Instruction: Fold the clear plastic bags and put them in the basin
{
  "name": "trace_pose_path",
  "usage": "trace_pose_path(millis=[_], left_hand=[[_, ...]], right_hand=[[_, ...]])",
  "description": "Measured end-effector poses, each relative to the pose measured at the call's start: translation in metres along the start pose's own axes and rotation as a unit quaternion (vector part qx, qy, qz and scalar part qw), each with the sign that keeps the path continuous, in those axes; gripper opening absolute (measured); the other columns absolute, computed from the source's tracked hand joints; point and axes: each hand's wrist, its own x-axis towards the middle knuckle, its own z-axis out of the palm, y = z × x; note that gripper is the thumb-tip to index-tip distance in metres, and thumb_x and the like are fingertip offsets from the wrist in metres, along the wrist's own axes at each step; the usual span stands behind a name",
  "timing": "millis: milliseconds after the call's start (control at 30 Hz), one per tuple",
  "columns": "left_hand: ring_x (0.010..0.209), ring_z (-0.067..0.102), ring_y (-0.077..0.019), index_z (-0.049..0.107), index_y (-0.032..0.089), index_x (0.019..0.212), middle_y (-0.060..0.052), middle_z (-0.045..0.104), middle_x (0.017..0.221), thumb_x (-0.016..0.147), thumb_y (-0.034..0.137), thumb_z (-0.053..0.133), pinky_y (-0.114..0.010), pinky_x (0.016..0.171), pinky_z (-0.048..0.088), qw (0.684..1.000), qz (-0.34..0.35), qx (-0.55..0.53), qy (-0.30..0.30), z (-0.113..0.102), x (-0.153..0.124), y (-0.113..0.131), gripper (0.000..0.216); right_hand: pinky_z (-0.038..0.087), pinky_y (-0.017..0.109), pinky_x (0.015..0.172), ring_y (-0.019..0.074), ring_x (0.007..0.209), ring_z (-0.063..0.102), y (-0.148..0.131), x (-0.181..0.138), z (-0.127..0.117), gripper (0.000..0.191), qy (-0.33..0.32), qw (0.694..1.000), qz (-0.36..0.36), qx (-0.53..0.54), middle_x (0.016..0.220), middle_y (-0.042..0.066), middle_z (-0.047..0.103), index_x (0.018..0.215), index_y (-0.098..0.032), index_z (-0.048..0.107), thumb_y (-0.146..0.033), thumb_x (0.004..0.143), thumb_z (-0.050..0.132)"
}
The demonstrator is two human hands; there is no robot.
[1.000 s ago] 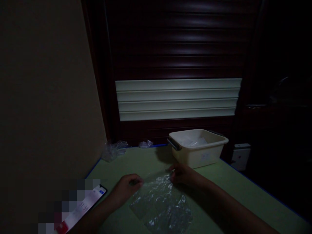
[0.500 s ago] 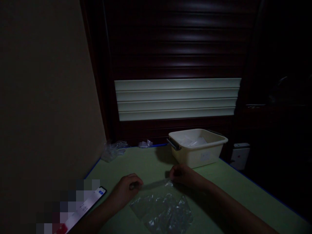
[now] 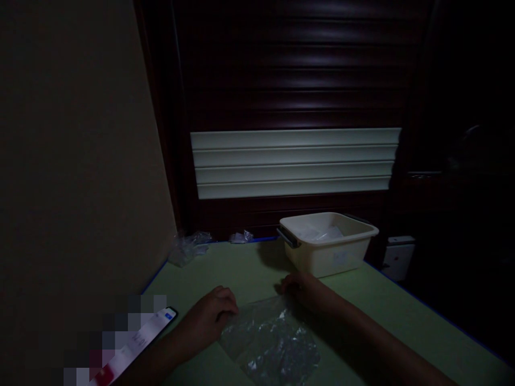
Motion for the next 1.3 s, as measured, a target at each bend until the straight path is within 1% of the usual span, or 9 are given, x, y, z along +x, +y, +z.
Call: trace_pose_path(millis=[100,200,300,433,600,800,933,1133,1300], left_hand=[[0.086,0.057,-0.0169,0.068,0.019,0.076,-0.002,0.063,0.086,0.060,-0.008,0.042,-0.025,0.076,0.042,0.998,0.026,0.045,-0.035,-0.007,-0.003,0.008,0.041],[0.087,0.058,-0.0185,0.068,0.019,0.080,-0.003,0.067,0.089,0.062,-0.008,0.042,-0.029,0.079,0.042,0.987,0.056,0.130,-0.077,-0.013,-0.004,0.016,0.042],[0.088,0.060,-0.0207,0.068,0.018,0.084,-0.004,0.070,0.091,0.067,-0.009,0.044,-0.033,0.082,0.042,0.972,0.065,0.193,-0.116,-0.017,-0.004,0.024,0.040],[0.092,0.061,-0.0225,0.068,0.018,0.083,-0.006,0.070,0.092,0.074,-0.006,0.047,-0.034,0.083,0.044,0.961,0.058,0.230,-0.142,-0.016,-0.004,0.030,0.034],[0.096,0.062,-0.0235,0.070,0.020,0.090,-0.007,0.070,0.101,0.078,-0.001,0.047,-0.036,0.086,0.045,0.963,0.054,0.225,-0.141,-0.014,-0.005,0.028,0.033],[0.097,0.063,-0.0226,0.070,0.020,0.087,-0.006,0.071,0.101,0.072,-0.004,0.046,-0.036,0.089,0.045,0.966,0.055,0.211,-0.141,-0.013,-0.005,0.023,0.037],[0.098,0.061,-0.0204,0.069,0.020,0.085,-0.004,0.070,0.102,0.062,-0.008,0.042,-0.034,0.089,0.044,0.974,0.033,0.190,-0.117,-0.014,-0.005,0.026,0.045],[0.092,0.060,-0.0213,0.066,0.016,0.093,-0.007,0.067,0.096,0.069,-0.004,0.043,-0.034,0.086,0.045,0.981,0.002,0.173,-0.089,-0.015,-0.006,0.027,0.039],[0.105,0.055,-0.0238,0.060,0.016,0.114,-0.010,0.063,0.111,0.084,0.013,0.046,-0.038,0.093,0.042,0.991,-0.036,0.123,0.025,-0.002,-0.006,0.011,0.033]], right_hand=[[0.044,0.029,0.066,0.0233,0.075,0.064,-0.008,-0.004,-0.004,0.021,0.019,0.999,0.003,-0.047,0.082,0.014,0.070,0.074,-0.010,0.068,-0.008,0.073,0.048],[0.045,0.031,0.080,0.0254,0.092,0.064,-0.025,-0.010,-0.004,0.032,0.026,0.997,-0.020,-0.067,0.104,0.017,0.068,0.097,-0.010,0.068,-0.005,0.070,0.051],[0.040,0.030,0.097,0.0236,0.112,0.056,-0.046,-0.017,0.006,0.049,-0.009,0.992,-0.099,-0.071,0.125,0.012,0.060,0.117,-0.017,0.062,-0.007,0.070,0.055],[0.037,0.032,0.103,0.0225,0.120,0.051,-0.062,-0.025,0.023,0.047,-0.092,0.964,-0.226,-0.108,0.132,0.013,0.055,0.127,-0.015,0.054,-0.009,0.081,0.046],[0.041,0.036,0.098,0.0278,0.120,0.052,-0.058,-0.031,0.010,0.043,-0.156,0.964,-0.171,-0.131,0.132,0.019,0.054,0.120,-0.011,0.061,-0.006,0.081,0.043],[0.046,0.027,0.071,0.0226,0.085,0.066,-0.034,-0.031,-0.025,0.029,-0.138,0.982,-0.075,-0.107,0.098,0.010,0.072,0.092,-0.019,0.070,-0.006,0.072,0.053],[0.038,0.024,0.054,0.0167,0.064,0.060,-0.021,-0.017,-0.015,0.018,-0.062,0.989,-0.013,-0.136,0.079,0.010,0.068,0.079,-0.015,0.067,-0.013,0.081,0.048],[0.039,0.026,0.066,0.0178,0.076,0.056,-0.012,-0.003,0.013,0.021,0.005,0.990,0.009,-0.142,0.089,0.014,0.060,0.081,-0.011,0.062,-0.019,0.088,0.044],[0.037,0.028,0.067,0.0175,0.075,0.051,-0.011,-0.007,0.015,0.014,0.015,0.992,-0.005,-0.124,0.088,0.012,0.058,0.081,-0.013,0.056,-0.011,0.085,0.043]])
